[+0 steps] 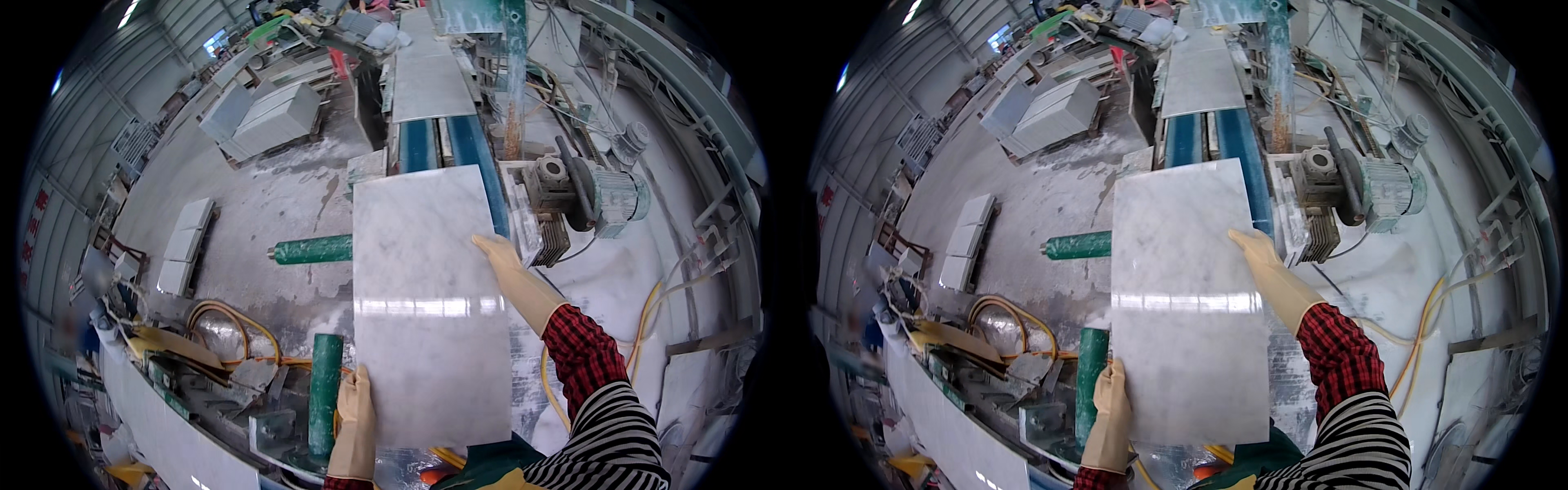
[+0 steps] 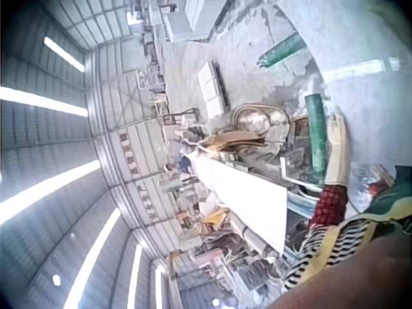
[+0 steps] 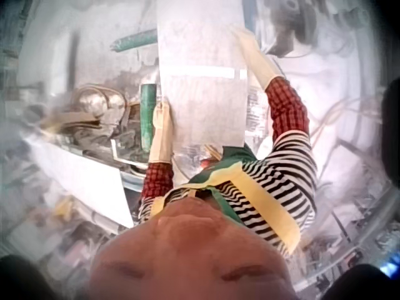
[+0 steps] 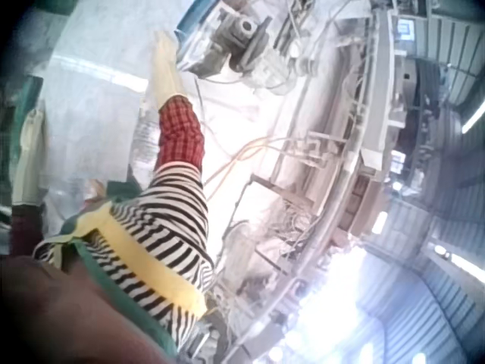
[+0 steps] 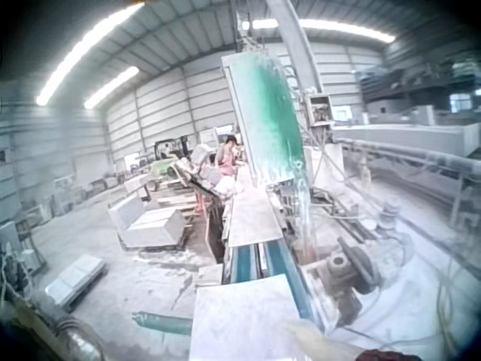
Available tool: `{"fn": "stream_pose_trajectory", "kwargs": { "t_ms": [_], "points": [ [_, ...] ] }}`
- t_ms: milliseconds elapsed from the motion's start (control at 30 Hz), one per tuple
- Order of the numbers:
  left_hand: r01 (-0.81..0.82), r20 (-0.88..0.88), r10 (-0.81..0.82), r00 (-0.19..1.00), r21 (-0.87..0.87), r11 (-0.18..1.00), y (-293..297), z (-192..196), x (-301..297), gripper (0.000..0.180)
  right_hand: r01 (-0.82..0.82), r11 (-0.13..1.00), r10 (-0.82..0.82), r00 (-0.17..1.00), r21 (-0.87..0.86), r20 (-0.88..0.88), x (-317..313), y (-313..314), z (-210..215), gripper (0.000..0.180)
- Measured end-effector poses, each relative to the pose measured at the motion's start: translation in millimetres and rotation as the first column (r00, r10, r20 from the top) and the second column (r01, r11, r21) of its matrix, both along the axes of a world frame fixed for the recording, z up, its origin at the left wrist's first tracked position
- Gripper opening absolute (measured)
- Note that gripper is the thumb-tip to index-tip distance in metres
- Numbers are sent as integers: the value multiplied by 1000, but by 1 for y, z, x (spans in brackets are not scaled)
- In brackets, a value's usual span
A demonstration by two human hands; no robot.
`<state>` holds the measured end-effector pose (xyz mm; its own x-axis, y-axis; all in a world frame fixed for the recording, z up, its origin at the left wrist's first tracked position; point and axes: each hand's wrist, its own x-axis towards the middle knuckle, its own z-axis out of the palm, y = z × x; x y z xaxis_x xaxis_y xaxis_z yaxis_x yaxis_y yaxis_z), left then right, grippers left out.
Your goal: The person handles large, flat, rectangular tiles in a factory setting. They repeatedly pick up tiles from a stack, place them onto a conveyor belt, and guide them through a processing machine. The person wears gloves and an apron while performing this repetitive task.
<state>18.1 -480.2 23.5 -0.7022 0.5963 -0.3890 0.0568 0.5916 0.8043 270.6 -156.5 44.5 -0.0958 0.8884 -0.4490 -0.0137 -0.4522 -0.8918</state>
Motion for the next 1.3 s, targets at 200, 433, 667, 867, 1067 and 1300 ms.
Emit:
{"fn": "stream_pose_trajectory", "kwargs": {
  "t_ms": [200,433,667,867,1067,1300],
  "points": [
    [112,37,-107,994,-191,975,63,36,48,57,27,986,-29,1000,-164,-5,56,46,-68,70],
    [82,219,-67,973,-62,995,61,-25,20,56,-73,965,66,997,253,34,98,12,-109,57],
    [-47,492,31,870,20,999,68,-18,23,50,-188,930,75,939,-316,-337,127,-172,-27,53],
    [51,377,-17,926,-81,995,89,19,34,49,-191,953,209,976,-235,54,129,-277,-40,44],
    [383,-80,-458,886,-431,817,104,14,3,66,-2,992,11,997,-126,70,102,-282,-63,45],
    [571,-309,-690,655,-396,719,188,-3,-21,46,36,998,-42,989,51,140,90,-204,-103,50]
  ]
}}
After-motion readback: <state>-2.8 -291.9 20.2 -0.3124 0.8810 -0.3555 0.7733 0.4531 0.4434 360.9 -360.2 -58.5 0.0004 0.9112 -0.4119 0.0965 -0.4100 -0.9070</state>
